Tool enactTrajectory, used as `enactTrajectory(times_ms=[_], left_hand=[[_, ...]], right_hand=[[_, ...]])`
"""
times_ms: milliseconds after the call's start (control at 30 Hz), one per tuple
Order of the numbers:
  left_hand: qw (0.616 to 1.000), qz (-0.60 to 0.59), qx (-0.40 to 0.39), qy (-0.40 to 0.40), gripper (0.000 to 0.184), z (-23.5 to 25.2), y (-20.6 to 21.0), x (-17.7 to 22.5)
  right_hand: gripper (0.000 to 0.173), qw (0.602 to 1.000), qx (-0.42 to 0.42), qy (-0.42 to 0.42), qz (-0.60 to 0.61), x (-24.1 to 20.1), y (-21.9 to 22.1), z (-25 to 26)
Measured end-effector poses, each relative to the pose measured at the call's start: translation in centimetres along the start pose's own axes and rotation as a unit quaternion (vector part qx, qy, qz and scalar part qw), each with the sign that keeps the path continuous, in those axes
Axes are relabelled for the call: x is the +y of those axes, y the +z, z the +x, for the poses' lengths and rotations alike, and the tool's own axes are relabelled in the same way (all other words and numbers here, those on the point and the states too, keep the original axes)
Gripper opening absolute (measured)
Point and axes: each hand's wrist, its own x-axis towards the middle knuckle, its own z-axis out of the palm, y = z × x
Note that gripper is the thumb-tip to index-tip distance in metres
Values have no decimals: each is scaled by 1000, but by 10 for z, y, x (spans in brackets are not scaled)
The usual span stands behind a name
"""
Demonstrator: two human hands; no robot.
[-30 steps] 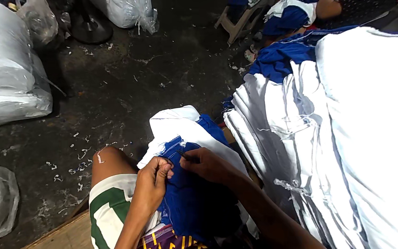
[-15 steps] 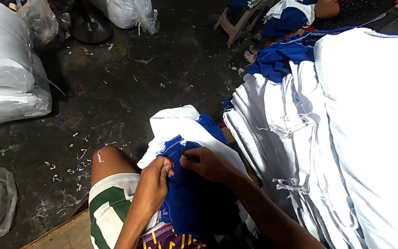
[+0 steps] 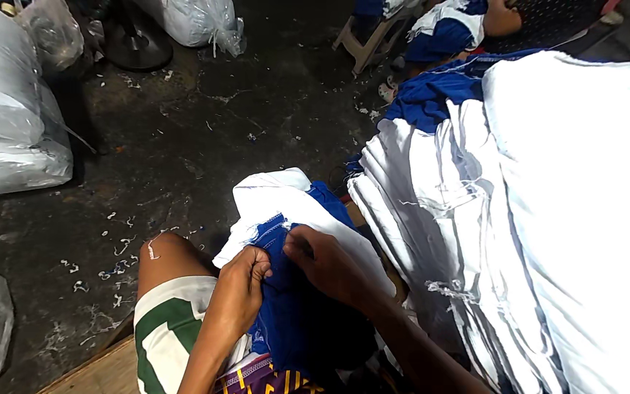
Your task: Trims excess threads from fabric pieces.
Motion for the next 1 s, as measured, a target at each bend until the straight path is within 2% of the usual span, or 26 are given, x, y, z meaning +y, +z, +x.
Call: enactTrajectory(times_ms=[67, 133, 200, 267, 367, 533, 667, 800, 933, 1000], left_hand=[[1000, -9, -9, -3, 16, -1, -3, 0], [1000, -5, -12, -3, 15, -1, -5, 0], [1000, 4, -15, -4, 13, -1, -8, 3], [1000, 6, -24, -10, 13, 2, -9, 4], [999, -6, -41, -33, 15, 5, -11, 3], [997, -7, -61, -52, 16, 3, -14, 4], [996, 3, -72, -46, 17, 2, -14, 3], [997, -11, -69, -44, 17, 0, -15, 0], [997, -18, -61, -54, 16, -1, -15, 1], [996, -20, -60, -59, 16, -1, -14, 2]], right_hand=[[48, 994, 60, -43, -80, -13, -2, -12], [48, 987, 70, -104, -96, -29, -7, -22], [40, 984, 30, -129, -119, -36, -9, -26], [38, 979, -26, -104, -175, -30, -5, -23], [34, 972, -52, -72, -220, -19, 1, -19], [29, 963, -23, -26, -266, -28, 9, -19], [22, 949, 20, -45, -312, -26, 22, -18], [20, 950, 17, -57, -305, -24, 20, -16], [27, 958, -55, -20, -280, -31, 9, -15], [26, 955, -59, -26, -288, -32, 11, -15]])
